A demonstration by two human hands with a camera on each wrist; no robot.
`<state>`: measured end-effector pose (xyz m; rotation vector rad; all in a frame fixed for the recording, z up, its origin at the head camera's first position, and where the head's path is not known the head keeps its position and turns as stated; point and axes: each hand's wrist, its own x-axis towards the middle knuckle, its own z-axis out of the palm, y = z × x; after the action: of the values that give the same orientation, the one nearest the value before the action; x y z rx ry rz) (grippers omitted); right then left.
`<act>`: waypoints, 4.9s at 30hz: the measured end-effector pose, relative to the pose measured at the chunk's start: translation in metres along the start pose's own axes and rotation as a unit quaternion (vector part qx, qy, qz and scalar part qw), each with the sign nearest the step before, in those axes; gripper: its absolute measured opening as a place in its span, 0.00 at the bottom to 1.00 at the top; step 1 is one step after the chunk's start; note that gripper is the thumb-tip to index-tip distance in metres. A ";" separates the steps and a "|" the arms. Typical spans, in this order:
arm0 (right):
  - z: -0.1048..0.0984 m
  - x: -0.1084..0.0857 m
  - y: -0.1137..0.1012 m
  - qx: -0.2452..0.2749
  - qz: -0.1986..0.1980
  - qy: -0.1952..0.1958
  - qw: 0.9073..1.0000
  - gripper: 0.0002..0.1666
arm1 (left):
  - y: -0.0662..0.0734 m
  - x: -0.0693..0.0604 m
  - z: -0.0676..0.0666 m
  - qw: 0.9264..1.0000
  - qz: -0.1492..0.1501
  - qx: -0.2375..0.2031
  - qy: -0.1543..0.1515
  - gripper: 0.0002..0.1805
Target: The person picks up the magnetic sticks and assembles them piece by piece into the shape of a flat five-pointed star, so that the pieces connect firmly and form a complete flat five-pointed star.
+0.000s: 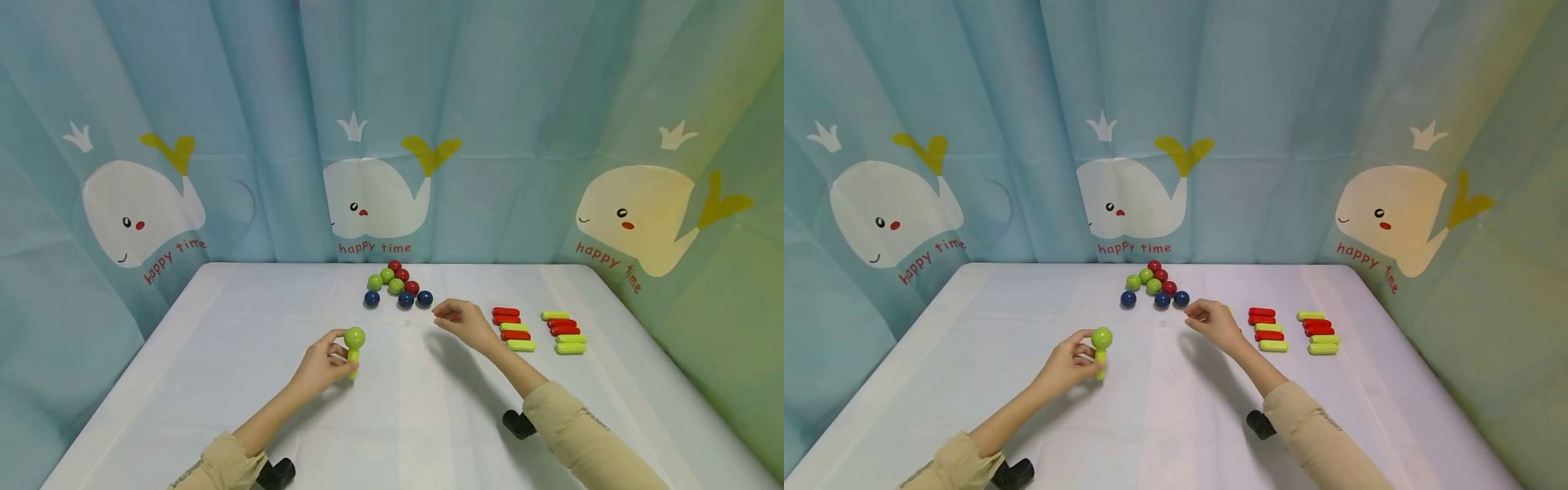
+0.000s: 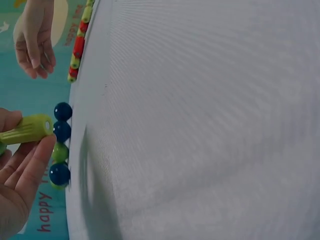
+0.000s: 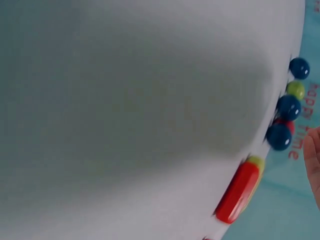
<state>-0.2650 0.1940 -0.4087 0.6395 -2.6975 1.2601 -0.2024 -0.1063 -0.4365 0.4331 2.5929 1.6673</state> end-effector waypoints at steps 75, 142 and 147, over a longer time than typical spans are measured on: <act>-0.008 0.003 0.011 -0.295 -0.149 -0.072 0.941 0.07 | 0.013 0.002 0.013 0.994 -0.045 -0.083 0.049 0.26; 0.034 0.091 -0.018 -0.074 -0.006 -0.022 0.997 0.12 | 0.010 0.014 0.002 0.994 -0.034 -0.072 0.079 0.24; 0.049 0.104 -0.012 -0.144 -0.007 -0.022 0.989 0.12 | 0.008 0.012 -0.007 0.992 -0.031 -0.087 0.087 0.25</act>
<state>-0.3505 0.1160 -0.4055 0.6533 -2.8251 0.8368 -0.2138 -0.1068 -0.4248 0.2049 2.5148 1.9691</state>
